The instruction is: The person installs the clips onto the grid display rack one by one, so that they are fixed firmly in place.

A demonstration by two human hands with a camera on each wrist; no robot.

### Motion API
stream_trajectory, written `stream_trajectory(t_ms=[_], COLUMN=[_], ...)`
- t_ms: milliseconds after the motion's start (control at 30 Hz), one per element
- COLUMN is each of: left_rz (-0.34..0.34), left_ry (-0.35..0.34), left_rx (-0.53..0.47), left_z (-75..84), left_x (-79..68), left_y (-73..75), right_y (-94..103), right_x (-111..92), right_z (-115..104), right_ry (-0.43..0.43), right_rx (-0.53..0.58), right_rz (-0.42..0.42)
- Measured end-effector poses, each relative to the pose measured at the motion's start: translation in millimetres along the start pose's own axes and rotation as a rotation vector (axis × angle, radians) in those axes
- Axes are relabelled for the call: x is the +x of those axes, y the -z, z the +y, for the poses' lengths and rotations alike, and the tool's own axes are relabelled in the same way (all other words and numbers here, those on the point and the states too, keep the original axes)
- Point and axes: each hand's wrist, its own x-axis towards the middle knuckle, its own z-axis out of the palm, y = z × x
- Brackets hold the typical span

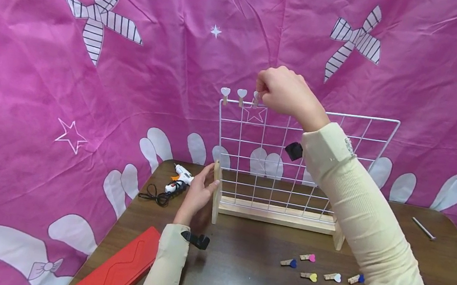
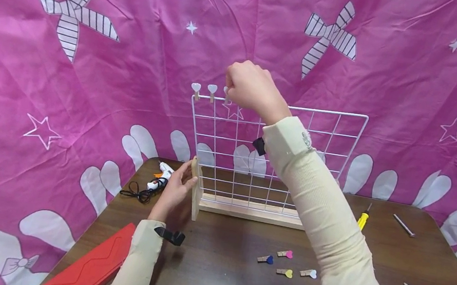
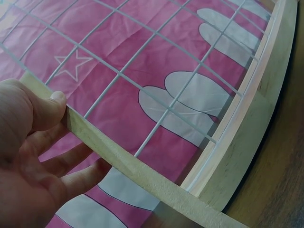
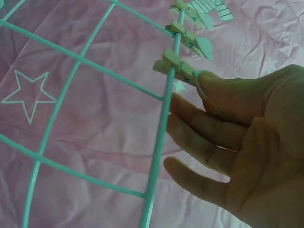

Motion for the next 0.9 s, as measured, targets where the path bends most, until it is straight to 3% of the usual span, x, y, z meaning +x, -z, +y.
stream_trajectory(t_ms=[233, 367, 567, 900], left_rz=[0.000, -0.021, -0.045, -0.031], left_ry=[0.003, -0.024, -0.019, -0.043], left_rx=[0.014, -0.005, 0.003, -0.007], left_z=[1.0, 15.6, 32.5, 32.7], left_x=[-0.5, -4.3, -10.5, -8.5], left_y=[0.6, 3.4, 4.6, 4.1], right_y=[-2.0, -0.1, 3.4, -1.2], right_x=[-3, -12, -34, -82], right_z=[3, 5, 12, 27], right_ry=[-0.033, -0.043, 0.006, 0.109], right_rx=[0.074, 0.127, 0.179, 0.211], right_rz=[-0.016, 0.003, 0.090, 0.183])
